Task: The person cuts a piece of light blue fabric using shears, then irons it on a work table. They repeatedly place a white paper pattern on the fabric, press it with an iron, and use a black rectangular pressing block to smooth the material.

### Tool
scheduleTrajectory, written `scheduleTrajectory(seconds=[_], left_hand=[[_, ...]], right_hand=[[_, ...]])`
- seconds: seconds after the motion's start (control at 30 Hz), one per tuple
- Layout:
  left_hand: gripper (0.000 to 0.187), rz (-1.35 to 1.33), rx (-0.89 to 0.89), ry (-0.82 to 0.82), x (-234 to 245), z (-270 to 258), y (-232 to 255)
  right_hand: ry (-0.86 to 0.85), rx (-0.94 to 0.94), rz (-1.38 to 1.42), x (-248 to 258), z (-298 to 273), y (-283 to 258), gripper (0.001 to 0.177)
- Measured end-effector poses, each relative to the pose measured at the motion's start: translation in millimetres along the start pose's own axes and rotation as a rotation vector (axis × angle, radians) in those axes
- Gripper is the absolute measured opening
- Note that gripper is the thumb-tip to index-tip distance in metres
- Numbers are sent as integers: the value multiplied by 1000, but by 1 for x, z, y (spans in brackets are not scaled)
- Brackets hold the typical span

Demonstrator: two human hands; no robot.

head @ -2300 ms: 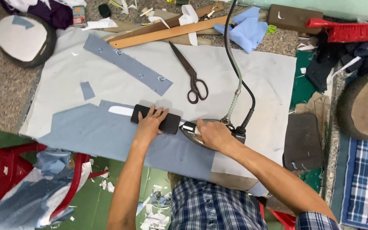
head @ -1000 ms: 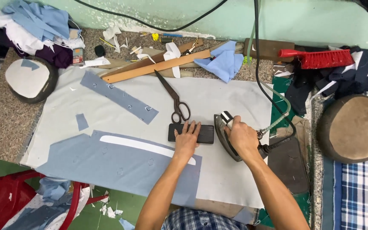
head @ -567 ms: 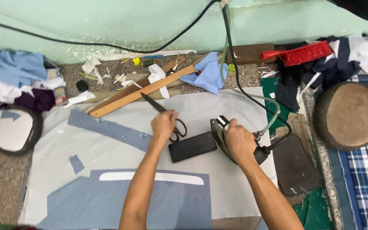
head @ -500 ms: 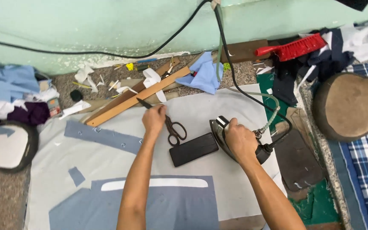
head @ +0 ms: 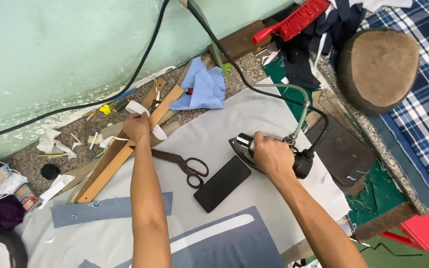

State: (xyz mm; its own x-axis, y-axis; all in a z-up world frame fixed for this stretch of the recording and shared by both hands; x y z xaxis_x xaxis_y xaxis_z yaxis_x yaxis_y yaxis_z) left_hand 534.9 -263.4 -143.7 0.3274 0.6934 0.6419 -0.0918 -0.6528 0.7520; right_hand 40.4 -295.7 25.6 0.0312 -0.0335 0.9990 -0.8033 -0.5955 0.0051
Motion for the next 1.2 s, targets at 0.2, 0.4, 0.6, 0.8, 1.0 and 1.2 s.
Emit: scheduleTrajectory(seconds=[0.2, 0.4, 0.6, 0.8, 1.0, 1.2], left_hand=[[20, -146, -78, 56, 52, -86, 36], [18, -577, 211, -189, 121, -300, 17], [16, -821, 346, -415, 124, -458, -78], [17, -865, 491, -595, 111, -531, -125], [15, -908, 410, -724, 108, -539, -161], [20, -1087, 418, -840, 143, -546, -149]], right_hand=[[-13, 35, 35, -11, 2, 2, 10], [-27, 87, 74, -25, 3, 4, 10], [-177, 110, 146, -31, 7, 3, 21], [506, 532, 446, 35, -108, -61, 39], [-416, 228, 1148, -46, -227, -123, 35], [-361, 101, 1412, -53, -269, -148, 22]])
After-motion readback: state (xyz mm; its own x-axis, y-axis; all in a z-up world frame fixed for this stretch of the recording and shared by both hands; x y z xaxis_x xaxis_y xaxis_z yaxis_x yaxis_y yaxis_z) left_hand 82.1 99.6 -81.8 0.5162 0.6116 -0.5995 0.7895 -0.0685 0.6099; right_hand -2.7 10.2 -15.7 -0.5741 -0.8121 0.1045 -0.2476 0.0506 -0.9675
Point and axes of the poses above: each hand's wrist, its own z-axis towards the middle knuckle, its own x-axis out of the back of the hand, y = z × x, the point moved 9 cm from there along z, towards the middle knuckle, and after that the axes turned 10 degrees about x, right-handed, at the moved point
